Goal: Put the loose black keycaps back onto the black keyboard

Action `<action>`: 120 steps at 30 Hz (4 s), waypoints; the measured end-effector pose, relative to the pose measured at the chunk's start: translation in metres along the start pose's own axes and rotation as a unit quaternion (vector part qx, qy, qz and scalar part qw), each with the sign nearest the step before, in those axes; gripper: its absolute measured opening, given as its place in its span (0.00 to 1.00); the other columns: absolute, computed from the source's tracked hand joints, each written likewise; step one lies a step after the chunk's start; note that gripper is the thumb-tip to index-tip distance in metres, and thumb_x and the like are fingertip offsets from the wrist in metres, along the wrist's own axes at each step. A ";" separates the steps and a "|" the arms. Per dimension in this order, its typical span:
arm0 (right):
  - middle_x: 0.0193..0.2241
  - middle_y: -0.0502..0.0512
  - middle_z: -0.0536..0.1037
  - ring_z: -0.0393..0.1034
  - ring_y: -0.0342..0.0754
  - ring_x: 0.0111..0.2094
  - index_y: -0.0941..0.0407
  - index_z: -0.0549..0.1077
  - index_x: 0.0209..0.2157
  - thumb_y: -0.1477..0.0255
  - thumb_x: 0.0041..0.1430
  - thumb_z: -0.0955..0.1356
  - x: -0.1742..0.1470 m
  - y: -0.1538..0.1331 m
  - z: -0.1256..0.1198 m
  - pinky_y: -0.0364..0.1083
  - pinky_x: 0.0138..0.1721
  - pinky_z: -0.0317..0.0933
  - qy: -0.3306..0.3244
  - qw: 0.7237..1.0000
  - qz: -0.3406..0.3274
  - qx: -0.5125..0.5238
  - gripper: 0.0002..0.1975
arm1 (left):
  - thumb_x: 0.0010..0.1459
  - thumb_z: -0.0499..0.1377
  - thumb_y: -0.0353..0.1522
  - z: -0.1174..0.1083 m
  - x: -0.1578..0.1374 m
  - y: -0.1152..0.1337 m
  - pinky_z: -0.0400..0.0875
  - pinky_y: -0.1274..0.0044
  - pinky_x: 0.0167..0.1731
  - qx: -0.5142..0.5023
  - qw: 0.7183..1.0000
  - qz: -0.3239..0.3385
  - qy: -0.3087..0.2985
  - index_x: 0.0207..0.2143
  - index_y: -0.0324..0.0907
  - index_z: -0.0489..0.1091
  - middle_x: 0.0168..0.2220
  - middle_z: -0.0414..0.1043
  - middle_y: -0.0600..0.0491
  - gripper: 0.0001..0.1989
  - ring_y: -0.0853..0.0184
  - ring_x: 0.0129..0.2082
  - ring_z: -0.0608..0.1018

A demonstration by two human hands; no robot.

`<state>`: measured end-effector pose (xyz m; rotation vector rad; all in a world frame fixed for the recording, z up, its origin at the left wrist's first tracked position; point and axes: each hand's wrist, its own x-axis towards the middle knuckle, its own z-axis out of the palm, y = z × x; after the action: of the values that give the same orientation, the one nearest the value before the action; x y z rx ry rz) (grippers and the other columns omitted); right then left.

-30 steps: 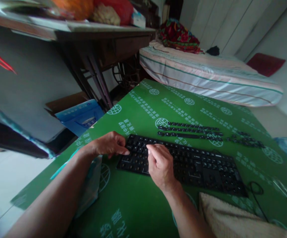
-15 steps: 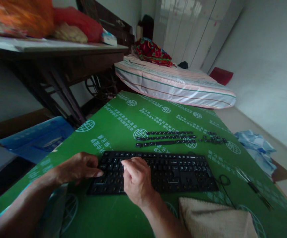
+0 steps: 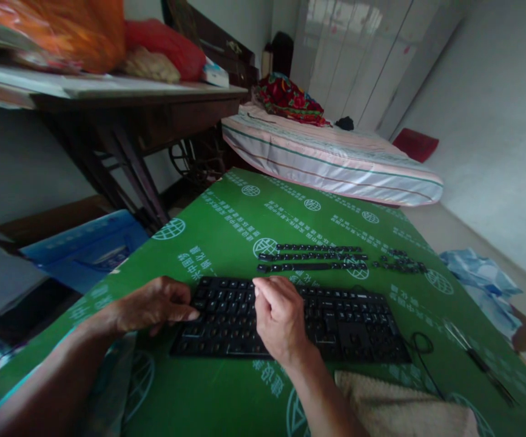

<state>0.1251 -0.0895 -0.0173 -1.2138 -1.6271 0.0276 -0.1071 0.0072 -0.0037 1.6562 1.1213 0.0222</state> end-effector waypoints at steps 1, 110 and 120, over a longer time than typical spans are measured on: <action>0.32 0.58 0.79 0.72 0.46 0.34 0.58 0.76 0.38 0.81 0.58 0.63 0.003 0.002 -0.004 0.47 0.38 0.69 0.003 1.000 0.002 -0.007 0.11 | 0.38 0.63 0.49 0.000 0.000 0.000 0.58 0.82 0.12 0.000 1.000 0.000 0.001 0.18 0.40 0.61 0.15 0.60 0.60 0.22 0.75 0.13 0.64; 0.36 0.59 0.77 0.69 0.51 0.41 0.59 0.73 0.35 0.76 0.60 0.64 0.013 -0.042 0.020 0.52 0.46 0.64 -0.165 0.968 -0.156 -0.107 0.06 | 0.43 0.66 0.40 0.022 -0.020 0.021 0.52 0.87 0.10 -0.233 0.964 0.125 0.016 0.27 0.36 0.73 0.19 0.72 0.55 0.15 0.79 0.11 0.66; 0.38 0.60 0.77 0.70 0.51 0.44 0.58 0.74 0.37 0.77 0.59 0.65 0.005 -0.035 0.023 0.53 0.48 0.66 -0.141 0.979 -0.136 -0.063 0.07 | 0.45 0.64 0.37 0.027 -0.017 0.020 0.52 0.86 0.10 -0.228 0.964 0.138 0.003 0.27 0.36 0.73 0.19 0.72 0.56 0.12 0.79 0.11 0.66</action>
<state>0.0848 -0.0904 -0.0049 -1.1086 -2.0590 -0.0803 -0.0892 -0.0231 0.0091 1.3792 0.8046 0.4338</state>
